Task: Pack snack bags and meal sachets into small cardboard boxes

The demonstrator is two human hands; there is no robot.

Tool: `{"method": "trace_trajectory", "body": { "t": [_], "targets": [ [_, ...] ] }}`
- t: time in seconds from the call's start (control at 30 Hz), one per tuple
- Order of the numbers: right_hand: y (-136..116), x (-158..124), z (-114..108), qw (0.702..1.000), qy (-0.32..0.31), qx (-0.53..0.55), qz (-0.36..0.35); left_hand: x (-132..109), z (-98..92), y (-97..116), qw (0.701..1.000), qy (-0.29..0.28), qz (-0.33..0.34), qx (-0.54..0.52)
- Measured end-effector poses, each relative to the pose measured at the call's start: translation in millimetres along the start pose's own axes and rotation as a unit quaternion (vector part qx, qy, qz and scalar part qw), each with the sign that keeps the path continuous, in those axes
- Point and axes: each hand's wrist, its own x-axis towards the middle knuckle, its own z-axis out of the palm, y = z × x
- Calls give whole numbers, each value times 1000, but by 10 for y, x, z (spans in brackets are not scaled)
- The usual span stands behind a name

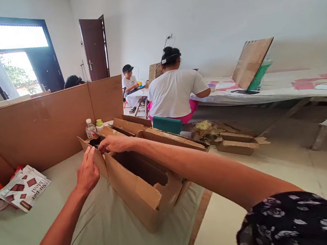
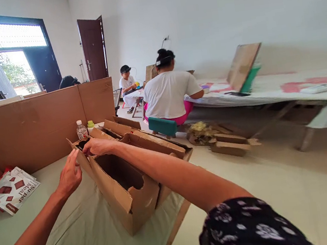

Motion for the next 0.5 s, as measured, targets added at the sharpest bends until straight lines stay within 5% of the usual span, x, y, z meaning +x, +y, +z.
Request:
{"method": "trace_trajectory", "body": {
  "t": [0.17,0.5],
  "targets": [
    [53,146,-42,998,-19,-48,28,381,90,-20,1000,-3,20,8],
    [109,627,303,979,-112,-101,134,305,177,-201,999,13,37,16]
  ]
}}
